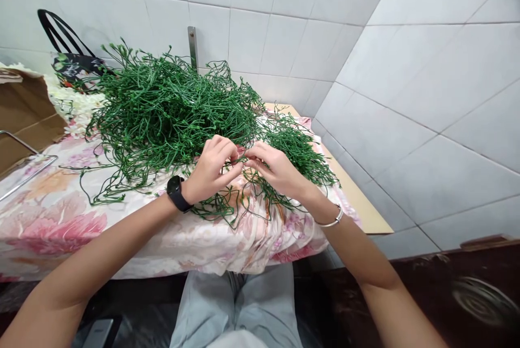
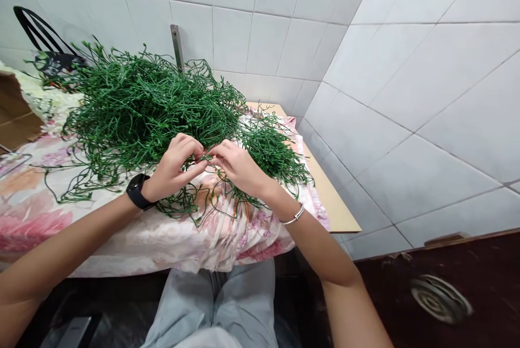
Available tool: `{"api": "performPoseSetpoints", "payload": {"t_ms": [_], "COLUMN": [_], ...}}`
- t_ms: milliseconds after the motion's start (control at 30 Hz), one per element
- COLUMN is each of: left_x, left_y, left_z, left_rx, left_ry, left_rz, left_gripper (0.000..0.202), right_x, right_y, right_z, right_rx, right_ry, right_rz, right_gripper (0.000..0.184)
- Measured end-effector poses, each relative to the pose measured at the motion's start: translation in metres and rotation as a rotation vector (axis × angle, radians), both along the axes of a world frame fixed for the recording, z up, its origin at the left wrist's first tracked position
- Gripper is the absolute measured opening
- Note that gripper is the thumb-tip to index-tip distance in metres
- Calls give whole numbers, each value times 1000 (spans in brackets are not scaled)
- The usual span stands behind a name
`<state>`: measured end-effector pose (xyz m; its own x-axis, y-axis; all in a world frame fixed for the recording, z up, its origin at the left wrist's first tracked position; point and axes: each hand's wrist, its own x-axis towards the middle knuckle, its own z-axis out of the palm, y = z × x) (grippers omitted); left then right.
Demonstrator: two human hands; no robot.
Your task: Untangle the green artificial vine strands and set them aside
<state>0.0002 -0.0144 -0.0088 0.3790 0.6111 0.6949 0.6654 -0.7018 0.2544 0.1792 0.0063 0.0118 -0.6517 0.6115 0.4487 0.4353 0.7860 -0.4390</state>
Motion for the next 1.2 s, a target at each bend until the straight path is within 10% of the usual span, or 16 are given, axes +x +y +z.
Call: {"api": "performPoseSetpoints", "payload": {"t_ms": [367,733,1200], "left_x": [1,-1,7], "left_y": [-1,-9,-7], "left_z": [2,9,8], "left_rx": [221,265,508], "left_ry": [188,117,573], "left_rz": [215,131,379], "left_gripper": [18,12,21], "right_x": [-1,3,-8], "right_y": [1,-2,-7], "right_z": [-2,10,8], "right_rx": [387,332,413], "right_ry": [-276,-81,-229], "right_rz": [-161,-33,-286], "right_gripper": [27,27,25]}}
